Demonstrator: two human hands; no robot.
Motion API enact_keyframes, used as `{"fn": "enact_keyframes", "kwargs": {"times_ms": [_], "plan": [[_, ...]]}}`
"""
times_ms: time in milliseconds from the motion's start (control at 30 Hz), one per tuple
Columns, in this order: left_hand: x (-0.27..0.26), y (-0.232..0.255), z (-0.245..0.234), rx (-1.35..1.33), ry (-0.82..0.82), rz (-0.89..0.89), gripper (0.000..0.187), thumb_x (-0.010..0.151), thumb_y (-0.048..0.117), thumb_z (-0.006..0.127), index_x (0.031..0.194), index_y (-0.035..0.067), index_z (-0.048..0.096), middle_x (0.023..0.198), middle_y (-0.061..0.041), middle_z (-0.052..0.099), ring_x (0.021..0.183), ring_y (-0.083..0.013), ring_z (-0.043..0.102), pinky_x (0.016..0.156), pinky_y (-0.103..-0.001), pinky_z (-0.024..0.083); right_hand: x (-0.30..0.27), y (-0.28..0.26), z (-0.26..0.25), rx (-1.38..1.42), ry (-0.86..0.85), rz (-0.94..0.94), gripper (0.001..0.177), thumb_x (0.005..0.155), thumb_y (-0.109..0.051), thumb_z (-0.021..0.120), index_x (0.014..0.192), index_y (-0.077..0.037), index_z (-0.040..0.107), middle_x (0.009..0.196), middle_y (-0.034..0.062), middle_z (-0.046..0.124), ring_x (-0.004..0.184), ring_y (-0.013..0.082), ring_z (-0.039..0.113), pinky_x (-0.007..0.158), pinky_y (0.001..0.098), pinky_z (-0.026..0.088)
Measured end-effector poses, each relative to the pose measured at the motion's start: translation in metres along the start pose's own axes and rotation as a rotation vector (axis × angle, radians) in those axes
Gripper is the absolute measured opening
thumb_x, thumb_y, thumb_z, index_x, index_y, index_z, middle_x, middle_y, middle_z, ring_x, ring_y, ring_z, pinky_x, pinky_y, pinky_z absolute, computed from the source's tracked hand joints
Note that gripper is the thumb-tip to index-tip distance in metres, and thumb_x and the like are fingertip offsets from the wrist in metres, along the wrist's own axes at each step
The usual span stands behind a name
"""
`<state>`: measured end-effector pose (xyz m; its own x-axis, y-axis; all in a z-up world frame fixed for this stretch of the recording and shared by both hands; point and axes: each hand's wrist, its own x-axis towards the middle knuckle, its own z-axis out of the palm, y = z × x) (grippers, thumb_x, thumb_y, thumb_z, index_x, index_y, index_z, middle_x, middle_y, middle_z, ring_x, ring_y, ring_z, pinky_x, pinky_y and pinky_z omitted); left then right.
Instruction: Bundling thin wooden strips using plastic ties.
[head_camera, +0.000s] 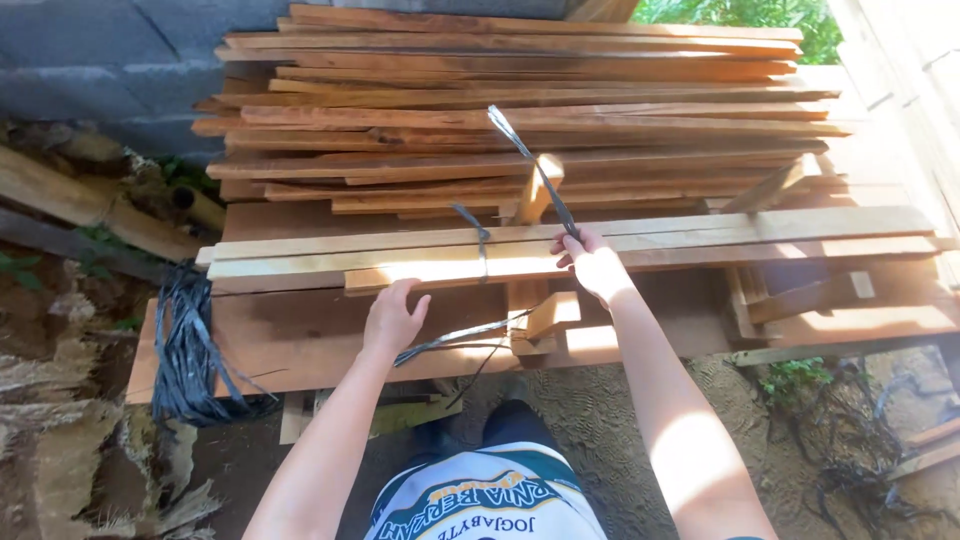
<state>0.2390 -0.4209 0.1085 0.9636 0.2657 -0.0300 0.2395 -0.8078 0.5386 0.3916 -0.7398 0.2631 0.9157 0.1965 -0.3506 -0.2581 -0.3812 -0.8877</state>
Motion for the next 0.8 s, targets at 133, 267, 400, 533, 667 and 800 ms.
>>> {"fn": "enact_keyframes", "kwargs": {"times_ms": [133,267,400,533,667,800], "plan": [[0.022,0.074,-0.005,-0.087,-0.160,0.015,0.025,0.094,0.054,0.065,0.116,0.041,0.069,0.117,0.017,0.072,0.112,-0.0110,0.070,0.093,-0.036,0.058,-0.001,0.029,-0.038,0.093,0.061,0.050,0.025,0.108,-0.019,0.048,0.120,-0.006,0.066,0.100,0.0107,0.072,0.087,0.0179,0.071,0.080,0.0302,0.060],[0.059,0.155,0.003,-0.111,-0.385,0.053,0.031,0.096,0.043,0.065,0.122,0.028,0.068,0.125,0.003,0.072,0.115,-0.0204,0.070,0.097,-0.039,0.058,0.022,0.066,-0.081,-0.054,0.049,0.010,0.027,0.107,-0.027,0.049,0.109,-0.010,0.070,0.061,0.0039,0.065,0.053,0.0151,0.065,0.057,0.0245,0.052],[0.120,0.231,0.033,0.026,-0.513,0.198,0.042,0.095,0.044,0.063,0.131,0.023,0.066,0.131,-0.004,0.069,0.119,-0.0290,0.068,0.100,-0.048,0.056,0.080,0.129,-0.148,-0.303,0.019,0.026,0.034,0.105,-0.039,0.051,0.096,-0.018,0.076,0.069,0.0052,0.072,0.074,0.0189,0.072,0.074,0.0359,0.057],[0.165,0.325,0.056,0.152,-0.628,0.172,0.047,0.094,0.043,0.059,0.138,0.026,0.060,0.138,-0.005,0.065,0.127,-0.0312,0.064,0.105,-0.050,0.052,0.104,0.155,-0.218,-0.427,0.108,0.023,0.030,0.099,-0.033,0.059,0.098,-0.009,0.077,0.088,0.0212,0.076,0.096,0.0383,0.073,0.082,0.0511,0.058],[0.199,0.378,0.110,0.242,-0.645,0.142,0.066,0.089,0.055,0.064,0.146,0.024,0.053,0.144,-0.003,0.060,0.135,-0.0298,0.056,0.108,-0.051,0.048,0.143,0.189,-0.261,-0.648,0.233,-0.044,0.025,0.092,-0.041,0.062,0.091,-0.020,0.075,0.086,0.0072,0.076,0.091,0.0306,0.074,0.082,0.0463,0.059],[0.187,0.404,0.191,0.371,-0.648,0.162,0.126,0.066,0.074,0.076,0.163,0.012,0.025,0.163,-0.011,0.039,0.151,-0.0364,0.032,0.121,-0.057,0.028,0.163,0.223,-0.283,-0.862,0.395,-0.562,0.021,0.086,-0.018,0.058,0.104,-0.023,0.067,0.119,-0.0024,0.067,0.112,0.0243,0.065,0.091,0.0436,0.054]]}}
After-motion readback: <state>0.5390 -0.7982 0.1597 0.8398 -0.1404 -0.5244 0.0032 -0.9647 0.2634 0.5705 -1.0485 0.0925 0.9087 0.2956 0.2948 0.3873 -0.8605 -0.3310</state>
